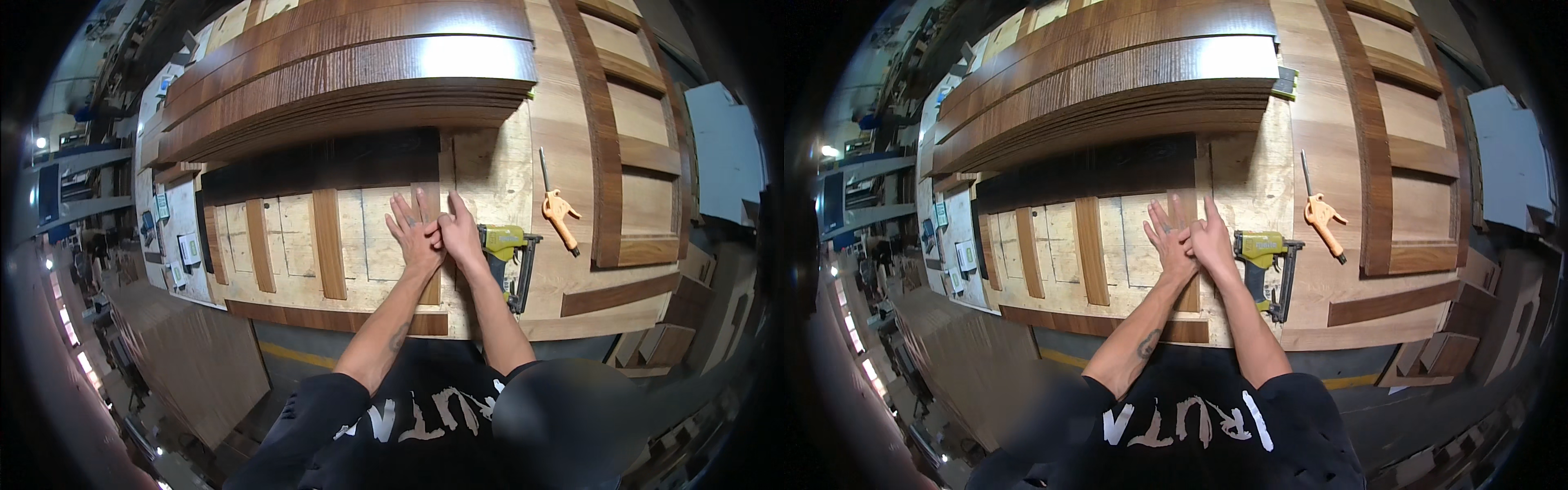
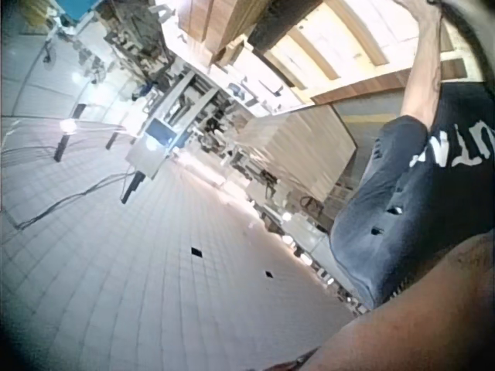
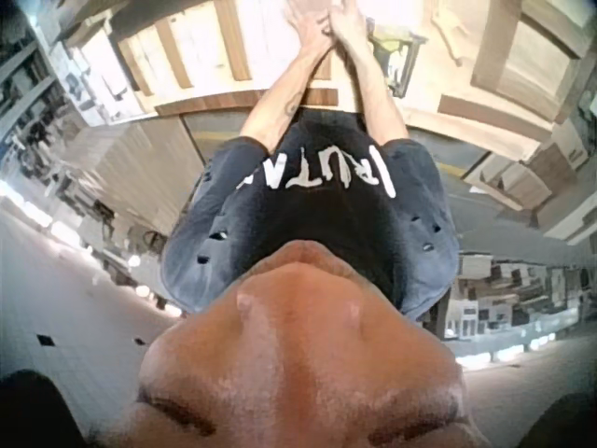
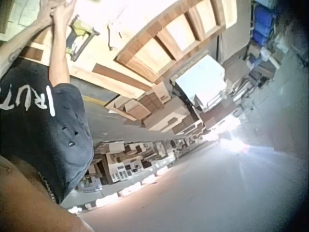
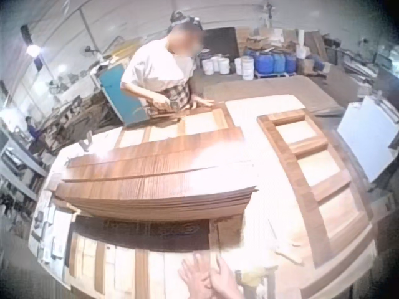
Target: The person assembles a wooden frame by positioning rectangular wooden pieces on a workbench and securing them with a pneumatic nail gun. They repeatedly place and fasten multiple pieces to form a structured frame.
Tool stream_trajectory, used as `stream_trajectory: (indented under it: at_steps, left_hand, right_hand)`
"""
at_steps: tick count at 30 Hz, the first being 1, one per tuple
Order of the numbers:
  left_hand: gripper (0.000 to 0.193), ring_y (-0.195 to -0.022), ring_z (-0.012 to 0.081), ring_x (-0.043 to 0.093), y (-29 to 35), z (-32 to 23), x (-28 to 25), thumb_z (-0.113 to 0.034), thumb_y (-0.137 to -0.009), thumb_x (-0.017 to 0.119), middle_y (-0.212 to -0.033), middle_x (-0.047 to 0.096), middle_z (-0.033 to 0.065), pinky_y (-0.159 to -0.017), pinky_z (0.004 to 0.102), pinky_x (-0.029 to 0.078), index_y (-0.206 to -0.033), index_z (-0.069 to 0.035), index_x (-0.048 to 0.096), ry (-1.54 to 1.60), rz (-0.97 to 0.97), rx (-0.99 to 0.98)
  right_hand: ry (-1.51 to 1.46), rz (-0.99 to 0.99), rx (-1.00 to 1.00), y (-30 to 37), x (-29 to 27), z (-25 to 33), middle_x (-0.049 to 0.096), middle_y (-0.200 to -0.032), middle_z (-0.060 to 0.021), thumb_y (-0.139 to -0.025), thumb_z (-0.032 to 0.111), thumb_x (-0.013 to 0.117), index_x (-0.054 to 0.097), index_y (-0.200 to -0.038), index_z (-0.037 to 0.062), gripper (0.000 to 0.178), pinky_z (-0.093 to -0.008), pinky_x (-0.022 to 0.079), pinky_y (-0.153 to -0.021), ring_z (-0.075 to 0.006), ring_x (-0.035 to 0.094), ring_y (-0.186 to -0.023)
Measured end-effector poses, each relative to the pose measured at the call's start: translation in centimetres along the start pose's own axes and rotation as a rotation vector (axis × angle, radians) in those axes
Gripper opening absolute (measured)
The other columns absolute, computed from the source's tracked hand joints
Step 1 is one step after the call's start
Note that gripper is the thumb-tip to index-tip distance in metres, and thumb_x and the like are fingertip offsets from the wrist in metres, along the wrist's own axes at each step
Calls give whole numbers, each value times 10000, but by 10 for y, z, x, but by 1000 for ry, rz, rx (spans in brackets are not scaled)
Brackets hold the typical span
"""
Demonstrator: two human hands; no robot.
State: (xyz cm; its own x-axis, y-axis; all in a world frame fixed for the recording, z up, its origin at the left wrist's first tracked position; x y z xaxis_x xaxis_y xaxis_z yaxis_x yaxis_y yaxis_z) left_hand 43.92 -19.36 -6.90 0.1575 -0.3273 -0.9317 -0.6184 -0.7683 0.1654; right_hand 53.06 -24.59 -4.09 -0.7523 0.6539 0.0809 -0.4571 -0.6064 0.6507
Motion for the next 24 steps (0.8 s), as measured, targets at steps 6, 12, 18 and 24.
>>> stream_trajectory:
  at_steps: [6,12,18,24]
  left_hand:
    - [898,-1530,556,7,-1,4,0,-313,-888,539,-1618,24,425,-1229,645,54,-1635,-19,138,78,-38,9]
    - [917,-1537,542,-21,1,7,6,-348,-899,575,-1624,-3,414,-1225,639,51,-1631,-9,140,68,-14,50]
    - [864,-1521,569,39,-2,6,0,-355,-941,522,-1616,11,424,-1229,644,78,-1634,-28,122,74,-33,44]
    - [836,-1506,584,104,-4,5,-2,-387,-963,503,-1598,66,445,-1232,637,107,-1625,-14,155,65,-69,48]
  right_hand:
    - [-289,197,206,-27,5,-3,725,-822,-195,-958,13,427,47,-1644,45,785,-277,488,-494,-158,589,-532]
    - [-273,233,248,-28,10,-2,727,-828,-197,-962,8,413,38,-1647,66,784,-253,496,-482,-144,590,-514]
    - [-154,211,170,-25,16,-5,721,-773,-174,-959,2,453,27,-1642,46,806,-243,491,-480,-131,576,-495]
    - [-243,181,221,-20,4,-7,715,-772,-149,-977,14,464,270,-1595,-13,649,-240,506,-528,-132,592,-534]
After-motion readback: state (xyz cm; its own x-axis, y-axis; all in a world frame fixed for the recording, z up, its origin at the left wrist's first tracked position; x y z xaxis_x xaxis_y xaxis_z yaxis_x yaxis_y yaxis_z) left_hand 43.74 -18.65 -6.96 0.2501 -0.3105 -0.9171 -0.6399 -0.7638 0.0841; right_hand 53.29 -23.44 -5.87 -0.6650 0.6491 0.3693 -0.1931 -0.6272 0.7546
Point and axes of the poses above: each hand's wrist, its own y-axis away from the middle knuckle, its own x-axis out of the palm, z = x × y, the point moved 6 cm from there along -y, towards the middle knuckle
